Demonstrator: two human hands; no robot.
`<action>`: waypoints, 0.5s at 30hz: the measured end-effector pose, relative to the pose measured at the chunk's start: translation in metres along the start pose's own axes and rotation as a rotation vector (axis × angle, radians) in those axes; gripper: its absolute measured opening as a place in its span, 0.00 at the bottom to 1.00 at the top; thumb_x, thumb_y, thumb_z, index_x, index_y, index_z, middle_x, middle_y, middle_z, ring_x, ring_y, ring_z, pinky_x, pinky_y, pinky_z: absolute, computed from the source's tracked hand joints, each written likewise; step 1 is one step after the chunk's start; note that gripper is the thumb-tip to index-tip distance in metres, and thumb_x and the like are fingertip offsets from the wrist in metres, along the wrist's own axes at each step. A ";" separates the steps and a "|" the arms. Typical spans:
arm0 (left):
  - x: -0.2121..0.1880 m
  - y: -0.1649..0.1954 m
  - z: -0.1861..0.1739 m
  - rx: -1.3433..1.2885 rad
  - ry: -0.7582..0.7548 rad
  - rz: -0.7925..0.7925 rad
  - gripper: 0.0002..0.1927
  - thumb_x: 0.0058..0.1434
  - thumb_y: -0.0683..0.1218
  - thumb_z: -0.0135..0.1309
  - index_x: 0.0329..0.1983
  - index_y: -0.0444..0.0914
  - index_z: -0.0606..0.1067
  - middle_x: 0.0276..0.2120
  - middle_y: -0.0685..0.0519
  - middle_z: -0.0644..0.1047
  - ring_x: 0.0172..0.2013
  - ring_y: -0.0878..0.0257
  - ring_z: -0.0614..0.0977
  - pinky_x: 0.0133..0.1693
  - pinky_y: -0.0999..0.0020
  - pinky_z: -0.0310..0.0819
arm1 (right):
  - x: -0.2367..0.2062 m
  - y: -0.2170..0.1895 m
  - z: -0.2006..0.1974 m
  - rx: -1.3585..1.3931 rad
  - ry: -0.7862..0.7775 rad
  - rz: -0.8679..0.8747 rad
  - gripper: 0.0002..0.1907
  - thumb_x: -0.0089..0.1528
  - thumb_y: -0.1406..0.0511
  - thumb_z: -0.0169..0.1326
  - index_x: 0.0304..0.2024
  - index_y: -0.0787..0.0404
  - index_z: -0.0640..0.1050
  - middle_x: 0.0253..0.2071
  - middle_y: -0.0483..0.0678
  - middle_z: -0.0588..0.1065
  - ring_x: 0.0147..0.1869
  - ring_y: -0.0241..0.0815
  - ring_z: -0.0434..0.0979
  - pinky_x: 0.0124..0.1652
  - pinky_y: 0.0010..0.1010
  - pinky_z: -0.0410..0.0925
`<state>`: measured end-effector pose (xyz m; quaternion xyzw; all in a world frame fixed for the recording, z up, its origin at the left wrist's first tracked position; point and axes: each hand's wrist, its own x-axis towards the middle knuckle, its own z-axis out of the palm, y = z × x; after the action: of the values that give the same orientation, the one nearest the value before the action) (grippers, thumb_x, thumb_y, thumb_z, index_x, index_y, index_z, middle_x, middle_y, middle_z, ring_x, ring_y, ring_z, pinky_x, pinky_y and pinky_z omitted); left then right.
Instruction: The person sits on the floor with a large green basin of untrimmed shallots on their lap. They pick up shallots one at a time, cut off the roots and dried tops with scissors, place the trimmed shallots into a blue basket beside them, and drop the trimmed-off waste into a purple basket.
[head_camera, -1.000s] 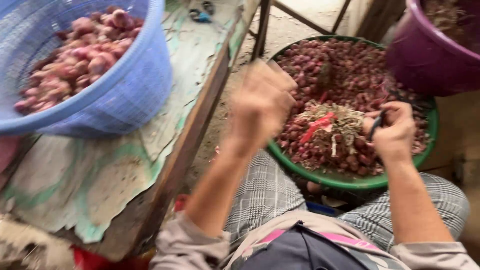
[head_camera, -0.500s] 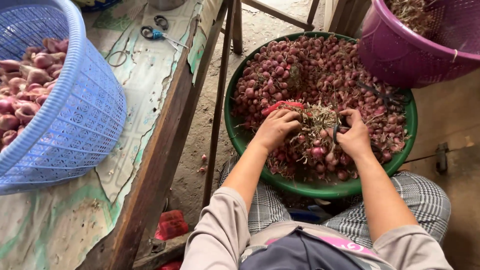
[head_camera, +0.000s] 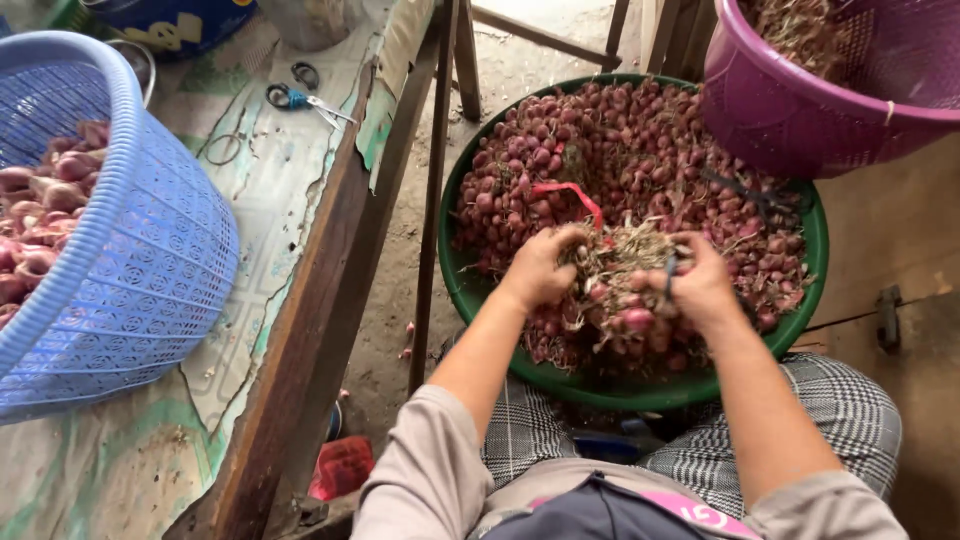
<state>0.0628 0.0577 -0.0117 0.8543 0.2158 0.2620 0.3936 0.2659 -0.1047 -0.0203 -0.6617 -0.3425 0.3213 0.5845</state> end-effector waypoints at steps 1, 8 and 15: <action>0.003 -0.006 -0.002 -0.178 -0.008 0.028 0.26 0.53 0.36 0.52 0.56 0.45 0.78 0.53 0.47 0.82 0.55 0.56 0.83 0.58 0.62 0.78 | -0.001 -0.002 -0.011 0.045 -0.018 0.053 0.33 0.50 0.72 0.68 0.57 0.61 0.70 0.41 0.52 0.79 0.43 0.43 0.84 0.43 0.33 0.77; 0.008 -0.043 0.005 -0.767 -0.182 -0.187 0.27 0.51 0.35 0.51 0.55 0.39 0.79 0.58 0.52 0.78 0.60 0.59 0.77 0.61 0.64 0.69 | 0.006 0.020 -0.005 0.237 -0.083 0.088 0.32 0.55 0.70 0.62 0.61 0.62 0.67 0.34 0.46 0.78 0.35 0.37 0.80 0.31 0.29 0.71; -0.021 -0.009 -0.020 -0.232 -0.163 -0.158 0.30 0.46 0.40 0.57 0.56 0.49 0.79 0.56 0.47 0.70 0.57 0.49 0.75 0.59 0.61 0.71 | -0.002 0.029 -0.015 -0.111 -0.044 0.108 0.38 0.52 0.67 0.70 0.61 0.62 0.66 0.39 0.48 0.73 0.41 0.37 0.74 0.38 0.27 0.70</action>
<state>0.0329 0.0622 -0.0131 0.8020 0.2177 0.1832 0.5252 0.2788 -0.1173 -0.0471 -0.7034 -0.3362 0.3473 0.5212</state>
